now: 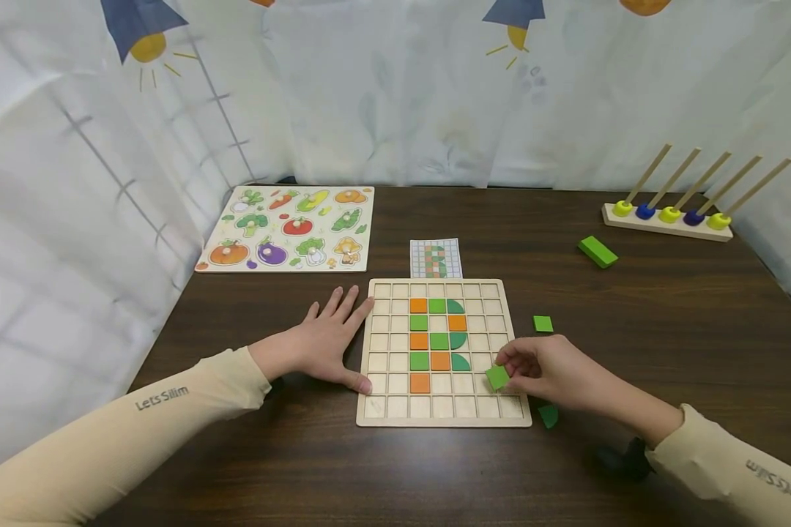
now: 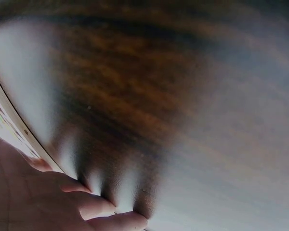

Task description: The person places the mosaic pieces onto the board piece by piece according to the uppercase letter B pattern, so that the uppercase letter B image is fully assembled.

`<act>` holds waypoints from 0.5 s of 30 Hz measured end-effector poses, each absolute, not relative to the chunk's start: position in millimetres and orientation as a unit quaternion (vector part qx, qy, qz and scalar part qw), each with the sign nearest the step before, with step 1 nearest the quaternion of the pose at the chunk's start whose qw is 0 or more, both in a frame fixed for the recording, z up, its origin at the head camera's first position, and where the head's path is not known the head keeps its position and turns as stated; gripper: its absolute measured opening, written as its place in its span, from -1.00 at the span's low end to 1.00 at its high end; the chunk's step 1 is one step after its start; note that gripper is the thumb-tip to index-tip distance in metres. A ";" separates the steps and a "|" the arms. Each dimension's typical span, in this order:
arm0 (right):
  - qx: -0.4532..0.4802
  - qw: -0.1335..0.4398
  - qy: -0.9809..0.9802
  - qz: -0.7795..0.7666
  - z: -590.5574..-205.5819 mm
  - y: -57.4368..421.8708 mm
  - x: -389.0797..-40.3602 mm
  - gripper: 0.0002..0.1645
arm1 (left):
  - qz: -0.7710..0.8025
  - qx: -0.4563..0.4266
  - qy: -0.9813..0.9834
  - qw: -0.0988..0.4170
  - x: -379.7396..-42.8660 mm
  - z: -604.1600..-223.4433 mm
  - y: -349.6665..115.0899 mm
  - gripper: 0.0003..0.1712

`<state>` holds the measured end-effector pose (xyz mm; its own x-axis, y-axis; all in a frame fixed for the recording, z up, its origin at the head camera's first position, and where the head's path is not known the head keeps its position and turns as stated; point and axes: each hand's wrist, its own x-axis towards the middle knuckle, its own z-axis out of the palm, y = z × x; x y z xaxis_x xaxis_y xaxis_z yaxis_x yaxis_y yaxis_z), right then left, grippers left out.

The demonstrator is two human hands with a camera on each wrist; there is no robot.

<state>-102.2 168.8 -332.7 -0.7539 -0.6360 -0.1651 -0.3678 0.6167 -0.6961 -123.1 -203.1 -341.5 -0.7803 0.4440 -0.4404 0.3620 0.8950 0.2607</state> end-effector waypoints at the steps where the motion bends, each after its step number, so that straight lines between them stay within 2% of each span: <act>1: -0.287 0.204 0.875 -0.331 -332.6 163.0 -101.9 -0.74 | 0.081 0.213 0.940 0.253 -122.5 -341.4 -203.7 0.58; 15: -0.325 0.184 0.874 -0.312 -333.6 106.6 -94.8 -0.78 | 0.075 0.212 0.941 0.252 -121.6 -338.3 -201.8 0.57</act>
